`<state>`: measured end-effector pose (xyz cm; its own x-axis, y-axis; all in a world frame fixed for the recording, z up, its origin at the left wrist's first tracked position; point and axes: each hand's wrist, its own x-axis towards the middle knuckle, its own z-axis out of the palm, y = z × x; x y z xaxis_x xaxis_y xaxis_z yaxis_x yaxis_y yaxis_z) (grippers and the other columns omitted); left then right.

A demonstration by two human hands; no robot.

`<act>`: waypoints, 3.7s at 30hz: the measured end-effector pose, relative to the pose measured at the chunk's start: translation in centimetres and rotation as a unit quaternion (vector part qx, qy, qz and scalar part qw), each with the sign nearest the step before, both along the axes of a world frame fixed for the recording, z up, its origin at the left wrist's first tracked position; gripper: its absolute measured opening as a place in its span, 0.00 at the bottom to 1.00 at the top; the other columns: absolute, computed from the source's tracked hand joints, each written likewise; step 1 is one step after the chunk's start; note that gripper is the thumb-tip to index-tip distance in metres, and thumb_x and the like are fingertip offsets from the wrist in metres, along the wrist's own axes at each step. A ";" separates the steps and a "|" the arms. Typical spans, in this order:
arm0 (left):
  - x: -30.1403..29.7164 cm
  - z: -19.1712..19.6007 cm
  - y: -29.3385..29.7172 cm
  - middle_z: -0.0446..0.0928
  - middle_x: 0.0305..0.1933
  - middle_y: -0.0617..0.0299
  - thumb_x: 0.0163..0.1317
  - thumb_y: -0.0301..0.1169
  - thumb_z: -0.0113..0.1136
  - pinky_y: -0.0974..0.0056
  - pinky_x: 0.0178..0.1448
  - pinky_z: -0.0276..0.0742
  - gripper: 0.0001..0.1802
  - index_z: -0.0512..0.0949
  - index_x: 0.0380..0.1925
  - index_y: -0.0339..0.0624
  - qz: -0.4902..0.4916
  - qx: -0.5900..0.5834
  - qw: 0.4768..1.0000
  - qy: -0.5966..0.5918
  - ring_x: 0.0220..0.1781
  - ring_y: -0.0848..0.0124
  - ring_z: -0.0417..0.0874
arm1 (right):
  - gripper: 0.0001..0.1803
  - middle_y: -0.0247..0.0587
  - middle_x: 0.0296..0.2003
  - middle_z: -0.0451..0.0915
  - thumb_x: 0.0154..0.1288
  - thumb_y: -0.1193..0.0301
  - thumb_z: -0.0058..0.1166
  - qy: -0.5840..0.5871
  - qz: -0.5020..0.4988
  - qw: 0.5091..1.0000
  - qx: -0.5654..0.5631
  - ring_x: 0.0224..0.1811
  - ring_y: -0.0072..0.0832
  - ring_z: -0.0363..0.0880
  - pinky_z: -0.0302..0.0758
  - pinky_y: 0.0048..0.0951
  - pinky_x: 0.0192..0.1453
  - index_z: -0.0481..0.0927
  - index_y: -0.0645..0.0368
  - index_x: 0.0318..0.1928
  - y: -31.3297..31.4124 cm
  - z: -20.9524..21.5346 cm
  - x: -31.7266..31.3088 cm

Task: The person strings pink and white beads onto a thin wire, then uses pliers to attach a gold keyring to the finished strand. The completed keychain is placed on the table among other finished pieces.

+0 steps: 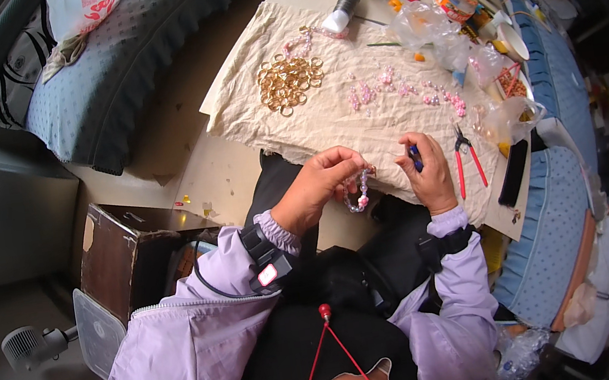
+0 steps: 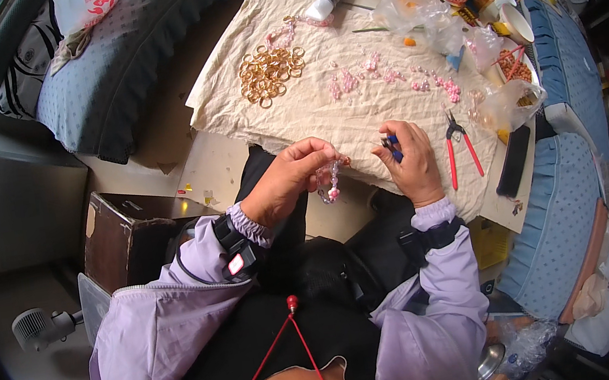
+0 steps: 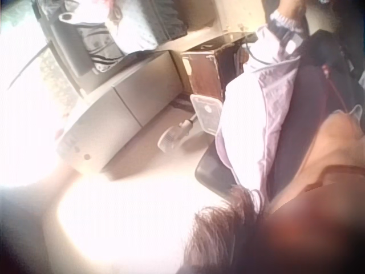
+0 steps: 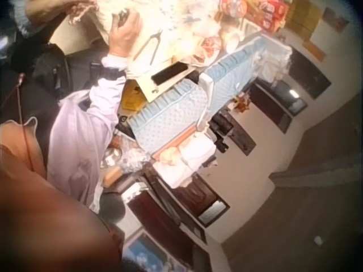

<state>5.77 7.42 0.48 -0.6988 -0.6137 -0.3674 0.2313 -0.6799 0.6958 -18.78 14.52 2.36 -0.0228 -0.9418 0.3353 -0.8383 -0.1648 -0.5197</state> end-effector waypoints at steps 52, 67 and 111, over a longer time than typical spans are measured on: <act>0.5 3.1 2.9 0.87 0.43 0.60 0.73 0.23 0.69 0.73 0.38 0.76 0.05 0.89 0.47 0.37 0.235 -0.413 0.876 -0.083 0.36 0.78 0.85 | 0.22 0.43 0.32 0.79 0.69 0.51 0.69 0.262 -0.046 0.962 0.051 0.39 0.44 0.83 0.80 0.45 0.43 0.77 0.56 0.41 2.2 8.0 9.4; 1.5 2.9 1.7 0.84 0.46 0.67 0.81 0.30 0.63 0.72 0.40 0.76 0.21 0.74 0.68 0.39 0.002 -0.100 0.994 0.036 0.39 0.81 0.80 | 0.22 0.48 0.32 0.82 0.75 0.52 0.66 0.131 -0.042 0.987 0.079 0.38 0.50 0.85 0.80 0.50 0.40 0.77 0.59 0.41 2.4 8.2 8.5; 2.6 4.8 0.3 0.88 0.34 0.59 0.79 0.35 0.58 0.75 0.30 0.64 0.14 0.81 0.56 0.41 -0.151 -0.057 0.983 0.089 0.23 0.85 0.66 | 0.10 0.36 0.43 0.78 0.72 0.72 0.71 -0.249 0.029 0.966 0.063 0.42 0.23 0.76 0.75 0.25 0.48 0.83 0.65 0.40 1.4 8.1 8.3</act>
<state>8.37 7.69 5.24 -0.9026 -0.3980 -0.1637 0.1551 -0.6557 0.7389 -10.50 15.88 10.50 -0.0970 -0.9792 0.1782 -0.4697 -0.1128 -0.8756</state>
